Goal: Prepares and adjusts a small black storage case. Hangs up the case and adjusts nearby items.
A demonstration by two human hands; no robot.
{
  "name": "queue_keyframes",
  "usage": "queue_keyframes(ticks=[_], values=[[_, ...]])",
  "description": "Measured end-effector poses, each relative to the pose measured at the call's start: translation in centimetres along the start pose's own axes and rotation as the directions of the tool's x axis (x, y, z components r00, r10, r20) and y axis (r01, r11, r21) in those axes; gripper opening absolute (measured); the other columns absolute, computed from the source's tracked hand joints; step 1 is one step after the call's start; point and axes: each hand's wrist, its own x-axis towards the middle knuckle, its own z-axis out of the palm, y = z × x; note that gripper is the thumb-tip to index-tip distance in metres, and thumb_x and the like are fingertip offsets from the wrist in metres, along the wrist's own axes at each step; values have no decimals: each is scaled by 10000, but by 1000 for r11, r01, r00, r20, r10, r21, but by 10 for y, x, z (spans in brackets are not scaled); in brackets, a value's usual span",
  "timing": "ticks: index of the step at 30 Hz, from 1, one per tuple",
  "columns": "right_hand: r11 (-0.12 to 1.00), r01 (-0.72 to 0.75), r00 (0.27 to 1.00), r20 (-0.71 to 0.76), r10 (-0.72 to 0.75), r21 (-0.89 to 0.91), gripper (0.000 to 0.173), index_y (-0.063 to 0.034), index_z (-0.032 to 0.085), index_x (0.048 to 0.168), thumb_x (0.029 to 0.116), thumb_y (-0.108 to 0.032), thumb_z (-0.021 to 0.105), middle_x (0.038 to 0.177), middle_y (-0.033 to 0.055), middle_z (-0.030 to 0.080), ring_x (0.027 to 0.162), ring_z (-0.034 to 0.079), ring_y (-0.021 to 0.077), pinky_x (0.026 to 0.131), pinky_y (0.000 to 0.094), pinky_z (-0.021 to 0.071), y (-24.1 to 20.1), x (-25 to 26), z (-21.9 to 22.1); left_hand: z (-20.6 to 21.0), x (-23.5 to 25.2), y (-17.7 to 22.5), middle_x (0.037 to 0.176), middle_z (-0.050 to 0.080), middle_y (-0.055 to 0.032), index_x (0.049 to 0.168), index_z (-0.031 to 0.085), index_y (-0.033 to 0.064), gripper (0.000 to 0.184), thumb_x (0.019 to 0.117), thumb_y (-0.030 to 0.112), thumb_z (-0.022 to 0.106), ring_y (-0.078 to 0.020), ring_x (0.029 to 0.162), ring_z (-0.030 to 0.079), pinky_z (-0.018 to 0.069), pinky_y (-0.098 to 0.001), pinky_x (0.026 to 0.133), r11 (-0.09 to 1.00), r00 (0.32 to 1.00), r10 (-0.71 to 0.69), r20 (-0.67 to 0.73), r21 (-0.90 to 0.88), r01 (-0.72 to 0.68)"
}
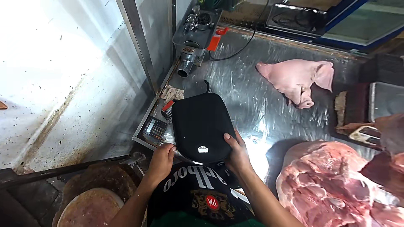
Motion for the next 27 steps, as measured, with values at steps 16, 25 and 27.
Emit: queue_keyframes(ticks=[16, 25, 27], values=[[991, 41, 729, 682, 55, -124, 487, -232, 687, 1264, 862, -495, 765, 1036, -15, 760, 899, 732, 89, 794, 312, 633, -68, 100, -30, -137, 114, -9, 923, 707, -17, 1039, 759, 121, 220, 1049, 242, 576, -115, 869, 676, 569, -349, 840, 831, 854, 517, 55, 207, -516], [963, 12, 691, 698, 187, -269, 592, -209, 680, 1317, 851, -568, 743, 1081, -3, 755, 913, 720, 89, 794, 315, 625, -52, 93, -6, -75, 76, -32, 1261, 699, -3, 1552, 412, 261, 930, 821, 799, 616, -140, 1037, 702, 614, -361, 842, 666, 903, 64, 424, -692, 278], [932, -21, 763, 597, 248, -362, 573, -170, 632, 1393, 939, -519, 634, 1150, 56, 732, 952, 710, 148, 820, 380, 619, -35, 95, 8, -40, 58, -52, 1186, 716, -61, 1497, 417, 131, 837, 845, 538, 750, -179, 1039, 711, 615, -414, 898, 581, 909, -101, 404, -718, 384]])
